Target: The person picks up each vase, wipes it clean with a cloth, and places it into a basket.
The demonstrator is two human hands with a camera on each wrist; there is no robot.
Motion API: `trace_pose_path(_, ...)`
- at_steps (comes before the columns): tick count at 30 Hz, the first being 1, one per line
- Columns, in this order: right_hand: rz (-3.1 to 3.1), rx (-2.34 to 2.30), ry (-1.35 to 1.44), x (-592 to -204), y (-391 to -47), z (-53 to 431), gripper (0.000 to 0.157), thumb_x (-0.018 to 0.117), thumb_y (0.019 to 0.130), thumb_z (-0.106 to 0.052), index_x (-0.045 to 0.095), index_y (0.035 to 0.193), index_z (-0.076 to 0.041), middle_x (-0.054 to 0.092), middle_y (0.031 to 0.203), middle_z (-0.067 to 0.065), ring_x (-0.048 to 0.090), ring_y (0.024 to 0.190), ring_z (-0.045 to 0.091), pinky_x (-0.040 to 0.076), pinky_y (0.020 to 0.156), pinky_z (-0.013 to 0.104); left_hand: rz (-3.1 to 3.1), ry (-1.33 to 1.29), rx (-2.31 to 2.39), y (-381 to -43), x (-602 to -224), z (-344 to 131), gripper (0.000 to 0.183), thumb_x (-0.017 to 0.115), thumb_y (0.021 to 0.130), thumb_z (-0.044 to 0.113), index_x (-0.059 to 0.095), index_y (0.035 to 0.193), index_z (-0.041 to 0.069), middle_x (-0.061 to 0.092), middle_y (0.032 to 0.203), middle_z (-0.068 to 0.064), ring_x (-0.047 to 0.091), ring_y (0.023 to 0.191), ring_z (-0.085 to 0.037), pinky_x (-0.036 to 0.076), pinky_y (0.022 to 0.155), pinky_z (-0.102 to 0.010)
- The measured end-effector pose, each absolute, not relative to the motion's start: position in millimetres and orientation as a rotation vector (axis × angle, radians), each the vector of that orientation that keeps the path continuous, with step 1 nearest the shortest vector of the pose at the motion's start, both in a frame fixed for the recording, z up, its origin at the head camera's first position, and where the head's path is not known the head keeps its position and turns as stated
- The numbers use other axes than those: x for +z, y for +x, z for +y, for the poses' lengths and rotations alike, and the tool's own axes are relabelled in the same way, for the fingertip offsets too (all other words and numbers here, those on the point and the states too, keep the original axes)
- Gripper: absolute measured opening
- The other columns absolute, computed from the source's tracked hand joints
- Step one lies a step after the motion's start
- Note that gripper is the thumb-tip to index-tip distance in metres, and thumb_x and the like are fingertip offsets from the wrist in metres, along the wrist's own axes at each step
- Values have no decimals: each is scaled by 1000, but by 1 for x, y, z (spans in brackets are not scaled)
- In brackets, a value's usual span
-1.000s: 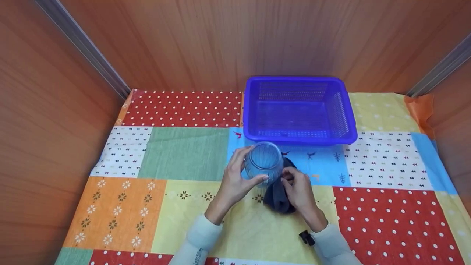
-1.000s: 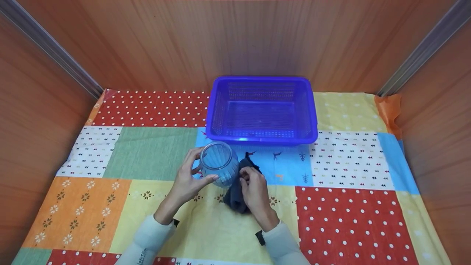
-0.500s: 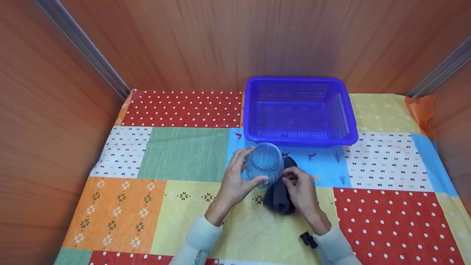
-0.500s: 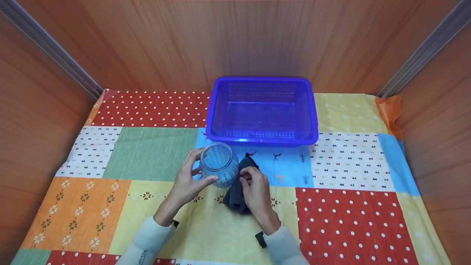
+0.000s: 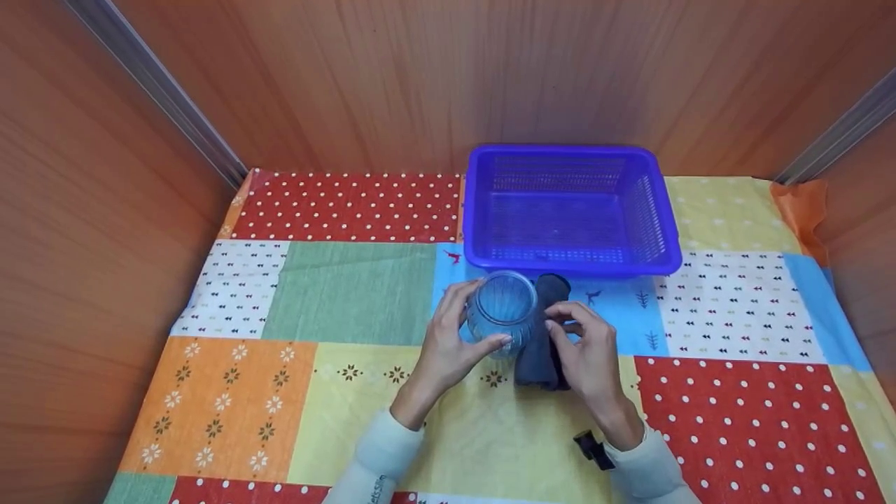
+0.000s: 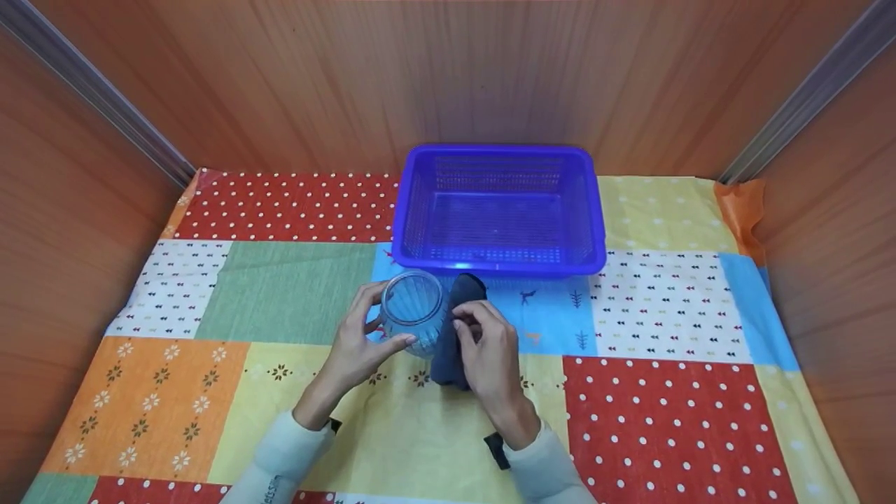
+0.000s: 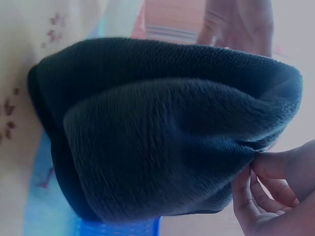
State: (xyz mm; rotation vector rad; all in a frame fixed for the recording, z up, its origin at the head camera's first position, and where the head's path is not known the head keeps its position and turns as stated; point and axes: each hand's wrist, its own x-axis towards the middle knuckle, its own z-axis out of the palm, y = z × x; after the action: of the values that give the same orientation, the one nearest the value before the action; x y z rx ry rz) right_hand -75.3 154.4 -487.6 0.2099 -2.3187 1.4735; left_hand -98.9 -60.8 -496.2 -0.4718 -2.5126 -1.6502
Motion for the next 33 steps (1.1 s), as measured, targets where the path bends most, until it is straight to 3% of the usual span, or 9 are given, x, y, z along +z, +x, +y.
trace_pose_path(18,-2387,1477,185,-479,-76,156,15,75,91,12,75,103,3,74,98,11,68,91,20,59,78,17,-2510,-461,-1660,-99,-497,-60,83,94,82,35,54,152,13,54,150,-7,55,136,-26,56,105,-46)
trace_pose_path(24,-2405,1493,143,-488,-76,156,16,74,90,14,73,102,5,74,98,14,69,92,16,58,78,14,-2517,-459,-1644,-99,-497,-60,83,94,81,36,55,151,13,54,150,-7,54,137,-25,56,105,-45)
trace_pose_path(27,-2408,1501,126,-496,-76,156,17,73,89,17,73,102,6,74,98,15,71,92,17,61,77,18,-2520,-458,-1644,-99,-496,-60,84,94,81,36,54,152,14,54,150,-6,54,137,-25,56,106,-45)
trace_pose_path(33,-2446,1507,111,-514,-77,157,16,70,91,17,71,103,6,74,99,17,72,92,32,65,79,42,-2507,-448,-1691,-98,-497,-60,82,94,81,28,54,152,14,53,150,-6,53,137,-26,55,107,-49)
